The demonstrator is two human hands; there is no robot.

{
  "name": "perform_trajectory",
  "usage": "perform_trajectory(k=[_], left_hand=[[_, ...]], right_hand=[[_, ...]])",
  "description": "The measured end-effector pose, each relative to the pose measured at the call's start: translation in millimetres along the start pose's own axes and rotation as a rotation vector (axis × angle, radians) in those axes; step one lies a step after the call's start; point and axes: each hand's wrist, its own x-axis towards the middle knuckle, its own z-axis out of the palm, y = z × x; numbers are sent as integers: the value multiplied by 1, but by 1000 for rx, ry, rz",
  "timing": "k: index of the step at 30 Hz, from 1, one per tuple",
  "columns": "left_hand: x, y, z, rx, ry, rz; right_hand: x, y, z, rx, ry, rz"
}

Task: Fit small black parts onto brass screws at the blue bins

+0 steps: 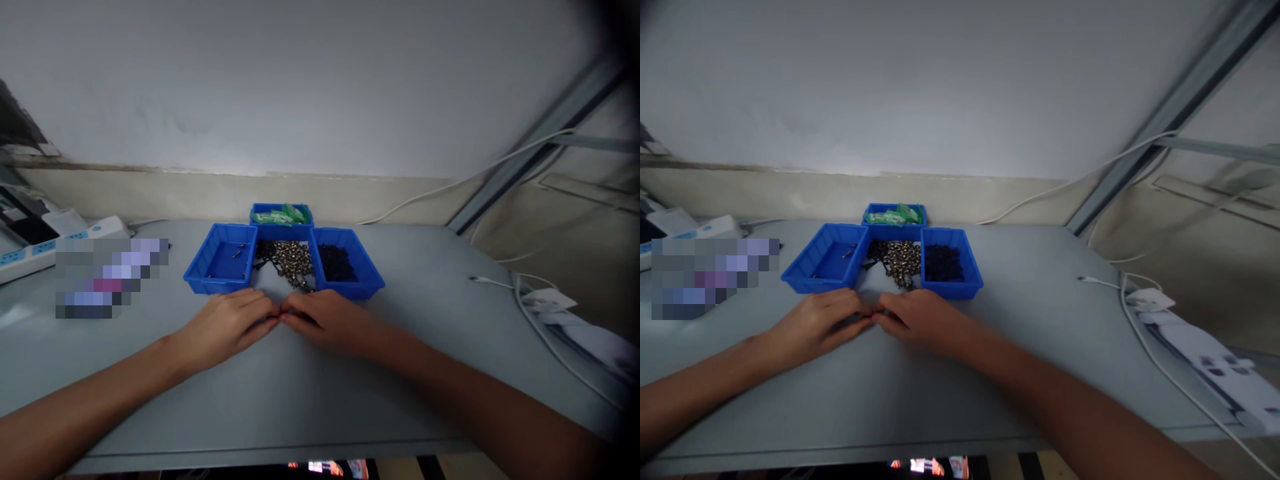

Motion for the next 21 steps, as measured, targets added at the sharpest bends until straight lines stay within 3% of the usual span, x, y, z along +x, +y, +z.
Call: perform_trajectory(k=[4,10,18,21], left_hand=[[1,2,-2,33,-54,-111],[2,2,-4,19,-40,-125],[-1,6,0,8,-23,80],[-1,7,1,24,-13,96]], right_hand=[[-1,3,1,16,37,-3],[-1,6,3,-18,61,14],[0,5,8,-35,-6,-129],[0,5,8,-41,-11,-133]])
